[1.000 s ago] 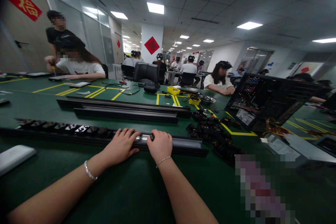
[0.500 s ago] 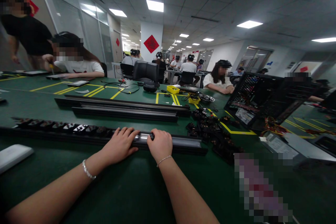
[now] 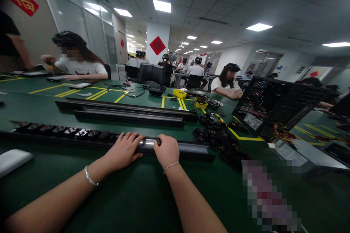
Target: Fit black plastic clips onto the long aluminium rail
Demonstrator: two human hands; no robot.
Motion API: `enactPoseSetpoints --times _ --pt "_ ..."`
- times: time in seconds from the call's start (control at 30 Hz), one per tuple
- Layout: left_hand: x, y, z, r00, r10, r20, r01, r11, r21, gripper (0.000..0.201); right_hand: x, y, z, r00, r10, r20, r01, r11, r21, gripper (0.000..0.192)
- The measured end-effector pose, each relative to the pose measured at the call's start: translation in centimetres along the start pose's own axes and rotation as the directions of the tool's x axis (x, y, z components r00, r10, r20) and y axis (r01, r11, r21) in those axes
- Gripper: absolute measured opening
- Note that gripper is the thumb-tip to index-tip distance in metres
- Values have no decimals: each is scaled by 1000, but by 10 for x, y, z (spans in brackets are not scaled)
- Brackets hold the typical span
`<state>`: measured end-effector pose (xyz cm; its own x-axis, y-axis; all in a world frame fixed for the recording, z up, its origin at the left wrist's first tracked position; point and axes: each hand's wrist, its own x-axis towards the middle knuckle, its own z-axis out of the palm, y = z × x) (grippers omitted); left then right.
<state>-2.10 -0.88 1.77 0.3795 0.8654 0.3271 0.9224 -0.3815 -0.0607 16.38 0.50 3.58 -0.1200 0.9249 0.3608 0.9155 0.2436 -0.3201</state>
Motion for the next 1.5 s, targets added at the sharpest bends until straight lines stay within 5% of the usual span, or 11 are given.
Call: enactPoseSetpoints --times 1.5 --pt "1 -1 -1 1000 -9 17 9 1000 -12 55 -4 25 -13 993 113 26 -113 994 -9 16"
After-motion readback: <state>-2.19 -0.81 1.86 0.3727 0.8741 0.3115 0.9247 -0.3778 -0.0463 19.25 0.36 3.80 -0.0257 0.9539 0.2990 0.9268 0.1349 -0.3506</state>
